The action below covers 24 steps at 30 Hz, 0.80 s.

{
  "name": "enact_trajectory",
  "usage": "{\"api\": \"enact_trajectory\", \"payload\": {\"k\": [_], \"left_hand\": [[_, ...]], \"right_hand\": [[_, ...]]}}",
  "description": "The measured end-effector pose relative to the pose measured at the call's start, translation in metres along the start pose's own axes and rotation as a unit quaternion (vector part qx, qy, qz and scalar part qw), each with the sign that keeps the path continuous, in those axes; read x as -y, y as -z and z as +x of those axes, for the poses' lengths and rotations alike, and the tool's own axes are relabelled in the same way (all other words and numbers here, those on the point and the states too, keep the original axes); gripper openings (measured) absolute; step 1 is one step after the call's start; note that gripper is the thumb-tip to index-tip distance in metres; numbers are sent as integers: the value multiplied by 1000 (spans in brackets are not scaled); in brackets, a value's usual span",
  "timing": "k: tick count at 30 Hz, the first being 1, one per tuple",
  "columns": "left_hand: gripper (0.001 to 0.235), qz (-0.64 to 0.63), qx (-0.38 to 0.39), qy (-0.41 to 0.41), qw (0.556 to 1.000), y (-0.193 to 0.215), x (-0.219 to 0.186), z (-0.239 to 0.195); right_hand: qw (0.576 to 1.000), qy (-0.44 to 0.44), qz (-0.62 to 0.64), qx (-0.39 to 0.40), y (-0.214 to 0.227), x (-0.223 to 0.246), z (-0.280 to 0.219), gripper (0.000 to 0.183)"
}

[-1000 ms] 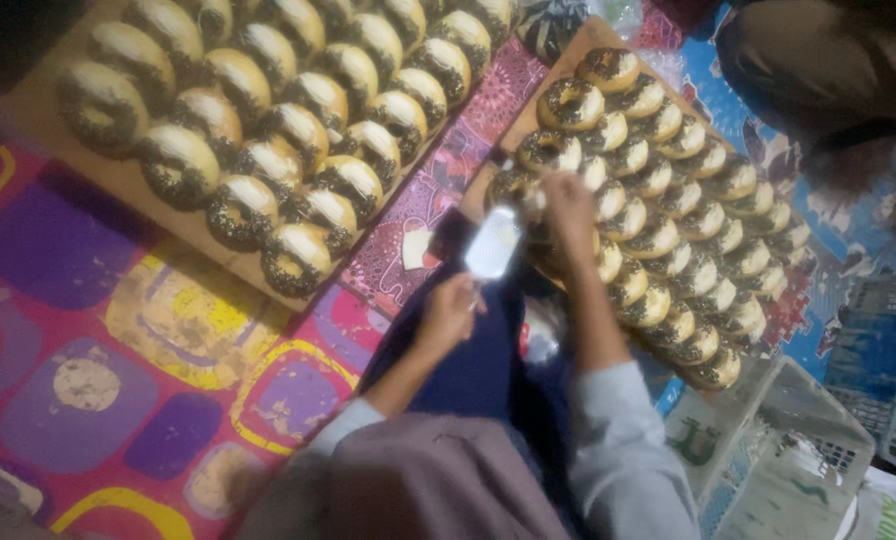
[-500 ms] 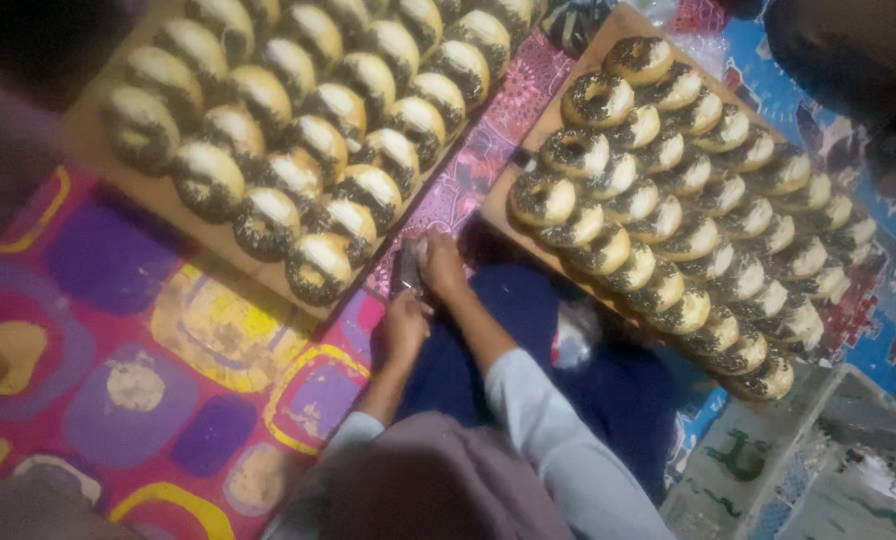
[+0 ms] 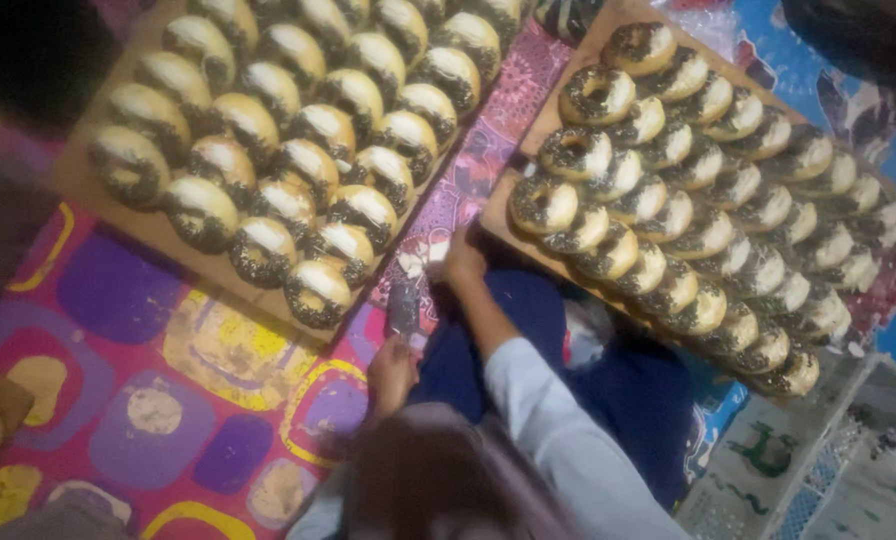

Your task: The person sits on a floor mat and grates a block of white cheese over rows of crescent-shaped pastries arranged on a wooden board. After grating, the person picks up individual pastries and places them into small plastic bags.

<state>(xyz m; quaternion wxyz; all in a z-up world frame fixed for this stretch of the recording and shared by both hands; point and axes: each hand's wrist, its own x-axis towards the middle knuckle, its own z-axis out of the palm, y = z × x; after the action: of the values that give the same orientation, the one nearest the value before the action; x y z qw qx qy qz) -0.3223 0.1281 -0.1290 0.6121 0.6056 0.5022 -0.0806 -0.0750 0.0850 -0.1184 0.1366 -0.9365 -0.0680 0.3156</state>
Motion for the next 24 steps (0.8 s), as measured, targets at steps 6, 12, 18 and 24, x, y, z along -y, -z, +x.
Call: {"api": "enact_trajectory", "payload": {"k": [6,12,18,24], "left_hand": [[32,-88,34,-22,995,2,4,-18],[31,-110,45,-120,986,5,-33,-44],[36,-122,150,-189,963,-32,-96,-73],[35,-165,259,-226,925,-101,-139,-80]], "right_hand": [[996,55,-16,-62,-28,1,10,45],[866,108,473,118,2,-32,-22,52],[691,82,701,155,118,-96,-126,58],[652,115,744,-92,201,-120,-150,65]]}}
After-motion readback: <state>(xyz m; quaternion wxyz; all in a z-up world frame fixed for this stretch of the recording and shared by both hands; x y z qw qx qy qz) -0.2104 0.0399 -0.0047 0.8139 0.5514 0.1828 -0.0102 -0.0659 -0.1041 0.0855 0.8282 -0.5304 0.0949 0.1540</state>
